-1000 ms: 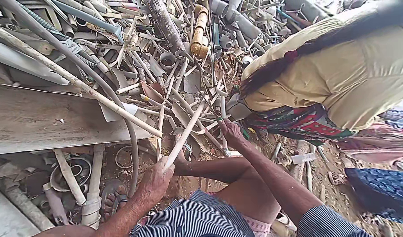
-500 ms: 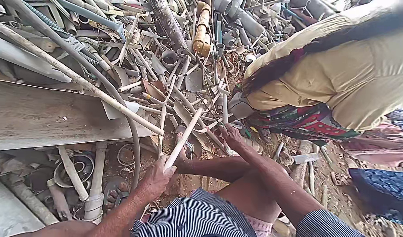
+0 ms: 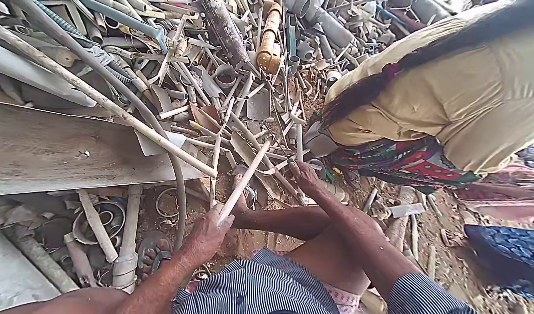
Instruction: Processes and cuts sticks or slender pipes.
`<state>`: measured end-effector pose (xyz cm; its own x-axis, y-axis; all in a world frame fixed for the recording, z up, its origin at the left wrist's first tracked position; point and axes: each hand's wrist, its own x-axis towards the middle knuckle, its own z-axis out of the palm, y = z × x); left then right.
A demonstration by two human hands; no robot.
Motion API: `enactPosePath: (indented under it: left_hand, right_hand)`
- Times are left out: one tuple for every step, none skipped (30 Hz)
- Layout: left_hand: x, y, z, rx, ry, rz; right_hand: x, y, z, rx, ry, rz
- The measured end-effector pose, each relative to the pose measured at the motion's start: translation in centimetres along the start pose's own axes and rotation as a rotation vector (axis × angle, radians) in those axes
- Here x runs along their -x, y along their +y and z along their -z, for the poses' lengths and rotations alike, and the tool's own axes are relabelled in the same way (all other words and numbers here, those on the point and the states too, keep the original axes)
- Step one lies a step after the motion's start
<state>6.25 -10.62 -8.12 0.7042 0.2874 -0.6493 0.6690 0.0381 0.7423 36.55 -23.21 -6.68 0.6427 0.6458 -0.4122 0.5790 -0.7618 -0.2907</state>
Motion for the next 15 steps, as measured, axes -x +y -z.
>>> enactPosePath:
  left_hand:
    - [-0.1, -0.3, 0.0, -0.009, 0.023, -0.018]
    - [-0.2, -0.5, 0.1, -0.022, 0.031, -0.021]
    - [-0.4, -0.5, 0.3, -0.039, 0.039, -0.020]
    - [-0.4, -0.5, 0.4, -0.058, 0.046, -0.012]
    - [-0.4, -0.2, 0.4, -0.079, 0.047, 0.012]
    - [-0.2, 0.2, 0.5, -0.097, 0.033, 0.055]
    - [0.1, 0.8, 0.6, -0.097, 0.018, 0.100]
    - [0.3, 0.9, 0.5, -0.076, 0.009, 0.113]
    - [0.3, 0.7, 0.4, -0.040, 0.001, 0.098]
    - [0.2, 0.5, 0.4, -0.001, -0.008, 0.069]
    - [0.2, 0.3, 0.3, 0.029, -0.008, 0.039]
    - [0.1, 0.2, 0.2, 0.050, -0.003, 0.022]
    - [0.1, 0.2, 0.1, 0.063, -0.001, 0.014]
    - [0.2, 0.3, 0.0, 0.072, 0.002, 0.002]
    - [0.3, 0.4, 0.1, 0.077, 0.011, -0.019]
  right_hand:
    - [0.7, -0.8, -0.5, 0.006, -0.016, 0.019]
    - [2.2, -1.9, -1.2, 0.034, -0.067, 0.059]
    - [4.0, -3.2, -2.0, 0.068, -0.144, 0.118]
    - [6.1, -4.5, -3.0, 0.101, -0.220, 0.188]
    - [8.0, -5.6, -3.9, 0.125, -0.300, 0.258]
    - [9.8, -6.1, -4.8, 0.136, -0.345, 0.337]
    - [10.9, -6.3, -5.4, 0.133, -0.356, 0.402]
    - [11.1, -6.0, -5.6, 0.127, -0.327, 0.444]
    - [10.6, -5.3, -5.4, 0.121, -0.284, 0.442]
    - [9.2, -4.4, -4.8, 0.094, -0.239, 0.382]
    - [7.3, -3.0, -4.1, 0.053, -0.172, 0.289]
    - [4.9, -1.5, -3.0, 0.023, -0.096, 0.183]
    - [2.5, -0.2, -1.7, 0.006, -0.034, 0.075]
    - [0.8, 0.7, -0.6, -0.011, 0.012, -0.008]
    - [-0.1, 1.0, -0.1, -0.011, 0.014, -0.049]
